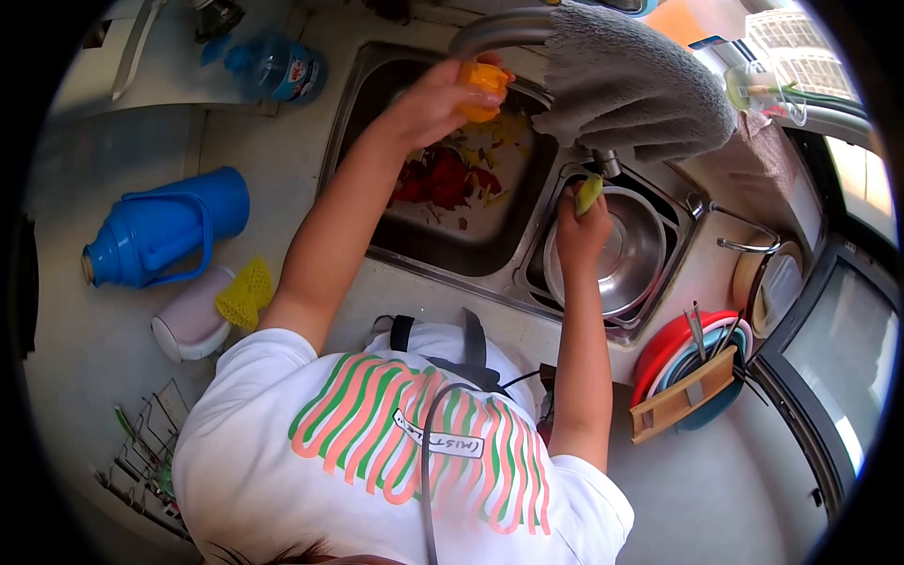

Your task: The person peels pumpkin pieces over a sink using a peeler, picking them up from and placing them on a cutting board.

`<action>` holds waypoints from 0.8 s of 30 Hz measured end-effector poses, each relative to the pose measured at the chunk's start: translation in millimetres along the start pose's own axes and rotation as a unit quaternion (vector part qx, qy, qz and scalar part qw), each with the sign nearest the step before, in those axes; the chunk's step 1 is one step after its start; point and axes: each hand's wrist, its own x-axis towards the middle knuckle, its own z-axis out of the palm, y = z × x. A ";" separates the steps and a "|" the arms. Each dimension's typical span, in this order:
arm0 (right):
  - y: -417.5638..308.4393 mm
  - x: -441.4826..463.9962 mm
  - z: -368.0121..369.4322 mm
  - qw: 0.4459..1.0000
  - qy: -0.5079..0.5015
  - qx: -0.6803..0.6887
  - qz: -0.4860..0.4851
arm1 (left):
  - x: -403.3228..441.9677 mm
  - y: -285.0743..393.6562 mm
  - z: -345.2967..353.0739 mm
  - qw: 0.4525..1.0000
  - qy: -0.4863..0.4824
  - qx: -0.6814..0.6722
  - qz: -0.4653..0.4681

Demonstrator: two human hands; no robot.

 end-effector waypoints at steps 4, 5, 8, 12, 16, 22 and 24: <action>4.0 0.5 2.5 1.000 0.009 -0.009 0.000 | -2.9 2.7 -1.0 0.999 -0.020 -0.026 0.015; 4.8 0.1 3.1 1.000 0.010 -0.006 0.002 | -1.0 4.0 -1.3 0.999 -0.031 -0.025 0.027; 2.4 0.3 7.2 0.999 0.030 0.004 0.032 | 1.7 10.6 -1.7 0.997 -0.032 0.051 0.041; -15.5 16.3 34.5 0.990 0.052 0.030 0.127 | -0.3 19.7 8.3 0.996 0.035 0.080 0.033; -13.1 24.5 38.3 0.989 0.019 0.093 0.116 | -7.6 21.3 13.2 0.989 0.105 0.104 0.018; -52.3 -0.2 -18.8 0.978 -0.152 0.114 0.083 | -47.1 17.5 16.3 0.989 0.091 0.111 -0.023; -85.3 -8.9 -33.0 0.966 -0.193 0.134 0.109 | -72.1 22.8 25.1 0.994 0.058 0.083 -0.042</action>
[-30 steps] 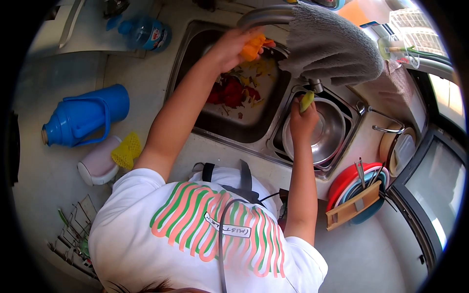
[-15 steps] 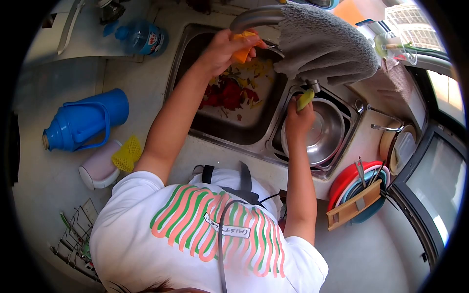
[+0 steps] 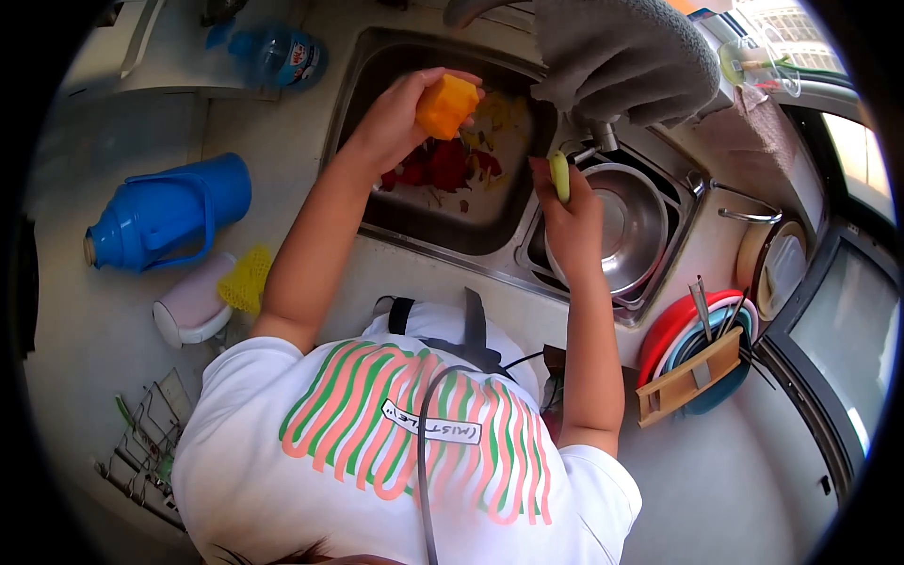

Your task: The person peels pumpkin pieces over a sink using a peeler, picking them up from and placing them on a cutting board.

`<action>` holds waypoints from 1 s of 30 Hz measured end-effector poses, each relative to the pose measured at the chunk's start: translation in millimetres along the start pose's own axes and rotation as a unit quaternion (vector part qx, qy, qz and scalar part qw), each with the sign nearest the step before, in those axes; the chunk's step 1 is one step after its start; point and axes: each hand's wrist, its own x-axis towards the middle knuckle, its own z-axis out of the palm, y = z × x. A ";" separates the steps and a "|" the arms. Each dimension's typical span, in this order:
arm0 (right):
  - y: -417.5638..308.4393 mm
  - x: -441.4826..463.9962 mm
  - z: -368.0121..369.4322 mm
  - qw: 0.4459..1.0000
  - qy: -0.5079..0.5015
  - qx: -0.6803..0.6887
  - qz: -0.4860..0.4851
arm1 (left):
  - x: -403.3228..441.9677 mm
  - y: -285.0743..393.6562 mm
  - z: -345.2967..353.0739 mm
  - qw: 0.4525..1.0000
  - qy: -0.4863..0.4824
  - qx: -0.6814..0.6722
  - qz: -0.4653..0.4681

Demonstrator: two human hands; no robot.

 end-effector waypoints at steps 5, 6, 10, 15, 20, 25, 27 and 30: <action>-39.1 -16.9 24.2 0.987 -0.072 0.145 0.003 | -56.0 1.5 18.8 1.000 -0.008 0.025 -0.005; -48.0 -18.9 30.5 0.985 -0.083 0.152 0.009 | -64.8 2.4 22.1 0.998 0.003 0.065 0.014; -55.0 -30.8 48.1 0.973 -0.143 0.178 0.030 | -86.4 -6.8 15.1 0.910 0.075 0.346 0.217; -62.6 -46.8 57.8 0.971 -0.134 0.193 0.041 | -114.4 -8.3 22.0 0.897 0.087 0.388 0.191; -61.3 -55.1 64.3 0.978 -0.099 0.183 0.033 | -128.1 -6.7 25.3 0.933 0.056 0.321 0.152; -64.1 -59.8 63.3 0.984 -0.107 0.145 0.009 | -135.7 -9.0 27.1 0.951 0.074 0.263 0.143; -63.4 -60.3 63.2 0.986 -0.105 0.128 -0.008 | -136.9 -13.0 28.1 0.947 0.106 0.267 0.142; -62.0 -61.6 62.1 0.988 -0.106 0.105 -0.030 | -137.2 -21.3 26.6 0.941 0.141 0.267 0.150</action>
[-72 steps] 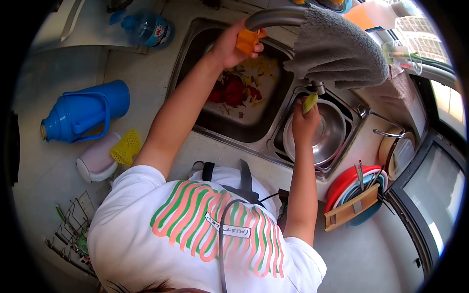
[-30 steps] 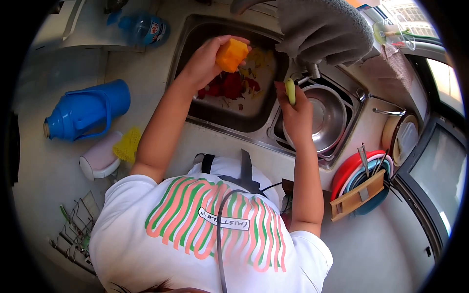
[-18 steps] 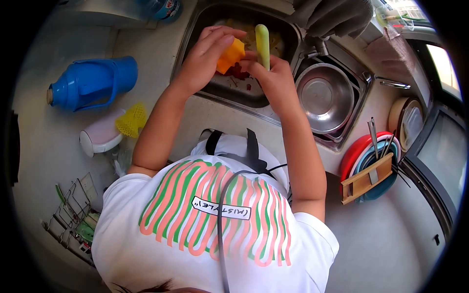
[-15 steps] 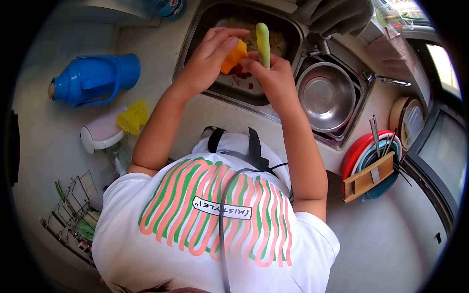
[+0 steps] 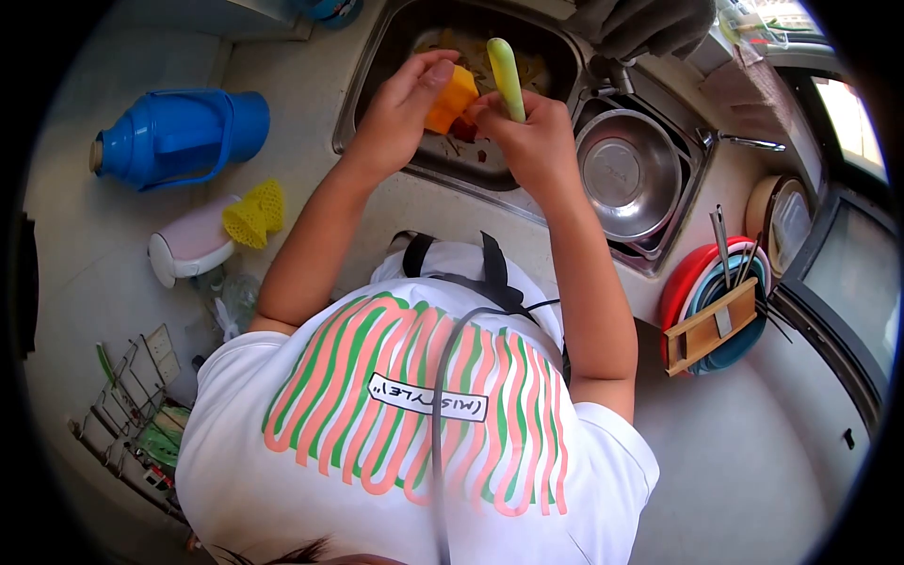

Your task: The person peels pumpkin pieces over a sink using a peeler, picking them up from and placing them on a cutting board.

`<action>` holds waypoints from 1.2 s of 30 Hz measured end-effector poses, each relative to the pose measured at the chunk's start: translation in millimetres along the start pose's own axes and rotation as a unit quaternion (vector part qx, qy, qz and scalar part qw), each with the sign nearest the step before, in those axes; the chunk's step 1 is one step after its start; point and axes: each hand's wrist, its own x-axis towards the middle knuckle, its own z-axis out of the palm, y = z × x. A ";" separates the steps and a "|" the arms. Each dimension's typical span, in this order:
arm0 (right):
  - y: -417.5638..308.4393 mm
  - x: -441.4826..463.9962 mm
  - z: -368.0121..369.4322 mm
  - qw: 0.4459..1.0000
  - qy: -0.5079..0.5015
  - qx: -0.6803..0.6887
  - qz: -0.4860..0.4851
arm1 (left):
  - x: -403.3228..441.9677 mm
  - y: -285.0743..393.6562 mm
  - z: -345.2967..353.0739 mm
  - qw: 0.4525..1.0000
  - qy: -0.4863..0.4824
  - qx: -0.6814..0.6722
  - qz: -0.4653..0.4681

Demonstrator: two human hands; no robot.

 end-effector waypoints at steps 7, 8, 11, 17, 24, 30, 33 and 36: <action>2.2 -1.6 -4.8 0.996 0.021 -0.078 -0.025 | 2.3 1.3 -20.2 0.972 0.002 -0.189 -0.138; 5.4 0.7 -5.9 0.992 0.030 -0.116 -0.035 | 0.8 1.9 -21.7 0.961 -0.009 -0.223 -0.166; 16.1 5.7 -9.3 0.963 0.038 -0.248 -0.094 | -2.0 -0.8 -23.0 0.975 0.007 -0.157 -0.156; 18.8 10.9 -10.2 0.968 0.044 -0.226 -0.100 | -16.8 2.5 -18.7 0.973 -0.047 -0.209 -0.087; 7.0 17.3 -17.6 0.976 0.070 -0.185 -0.096 | -21.8 20.5 -20.7 0.981 -0.099 -0.160 -0.055; 10.2 21.8 -15.7 0.980 0.092 -0.008 -0.179 | -16.1 -1.9 -9.2 0.980 -0.067 -0.182 0.051; -7.6 15.1 -13.8 0.980 0.096 0.117 -0.131 | -23.1 14.6 -11.1 0.982 -0.087 -0.161 -0.044; -20.0 16.8 -8.0 0.964 0.068 0.228 -0.118 | -25.2 23.3 -6.8 0.986 -0.093 -0.127 -0.060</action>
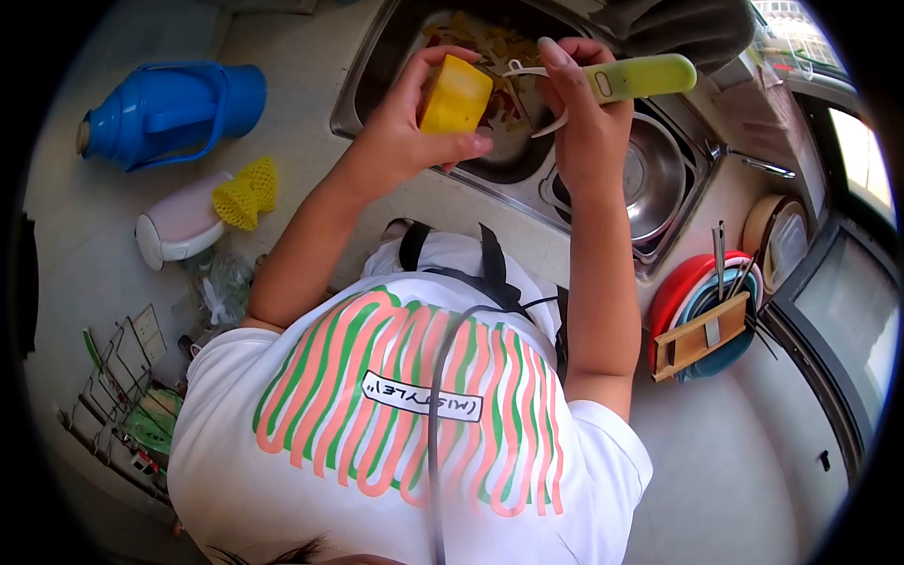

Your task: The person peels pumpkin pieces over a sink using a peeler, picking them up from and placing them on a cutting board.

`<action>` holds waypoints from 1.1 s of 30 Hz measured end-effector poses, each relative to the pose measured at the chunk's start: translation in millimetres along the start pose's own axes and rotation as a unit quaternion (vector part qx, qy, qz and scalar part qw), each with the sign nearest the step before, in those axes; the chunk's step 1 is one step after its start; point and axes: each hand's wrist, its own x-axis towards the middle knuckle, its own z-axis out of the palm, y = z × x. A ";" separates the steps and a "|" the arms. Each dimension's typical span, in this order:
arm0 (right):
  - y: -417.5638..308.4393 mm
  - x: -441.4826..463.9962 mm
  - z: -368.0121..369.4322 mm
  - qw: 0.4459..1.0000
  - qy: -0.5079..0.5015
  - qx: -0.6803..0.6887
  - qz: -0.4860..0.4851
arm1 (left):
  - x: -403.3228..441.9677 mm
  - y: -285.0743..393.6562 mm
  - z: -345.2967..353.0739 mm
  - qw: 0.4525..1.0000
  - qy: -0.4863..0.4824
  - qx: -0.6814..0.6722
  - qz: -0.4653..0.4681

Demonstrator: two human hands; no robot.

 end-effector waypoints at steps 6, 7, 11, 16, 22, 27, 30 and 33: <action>-13.2 4.1 15.7 0.981 -0.163 -0.093 0.039 | -1.6 -3.0 12.6 1.000 0.014 -0.021 0.019; -16.2 3.8 22.5 0.976 -0.176 -0.128 0.029 | -1.9 -1.4 12.5 1.000 0.001 -0.021 -0.005; -11.8 8.3 25.5 0.963 -0.212 -0.162 0.034 | -4.4 13.1 12.9 0.997 -0.031 -0.029 -0.072; -11.4 8.5 28.3 0.965 -0.205 -0.144 0.076 | -12.4 18.9 14.7 0.990 -0.032 -0.062 -0.122; 12.2 35.8 -5.7 0.967 -0.132 -0.219 -0.012 | -33.7 28.8 18.3 0.983 -0.088 -0.105 -0.124; 32.5 37.2 -24.3 0.961 -0.001 -0.246 -0.130 | -37.1 25.0 28.0 0.990 -0.029 -0.131 -0.037; 18.0 33.3 -15.0 0.993 0.024 0.070 0.087 | -27.8 6.2 18.5 0.989 0.020 -0.143 -0.033; 0.4 12.8 3.7 0.973 0.071 0.149 0.160 | -25.1 1.1 16.5 0.993 0.079 -0.084 -0.014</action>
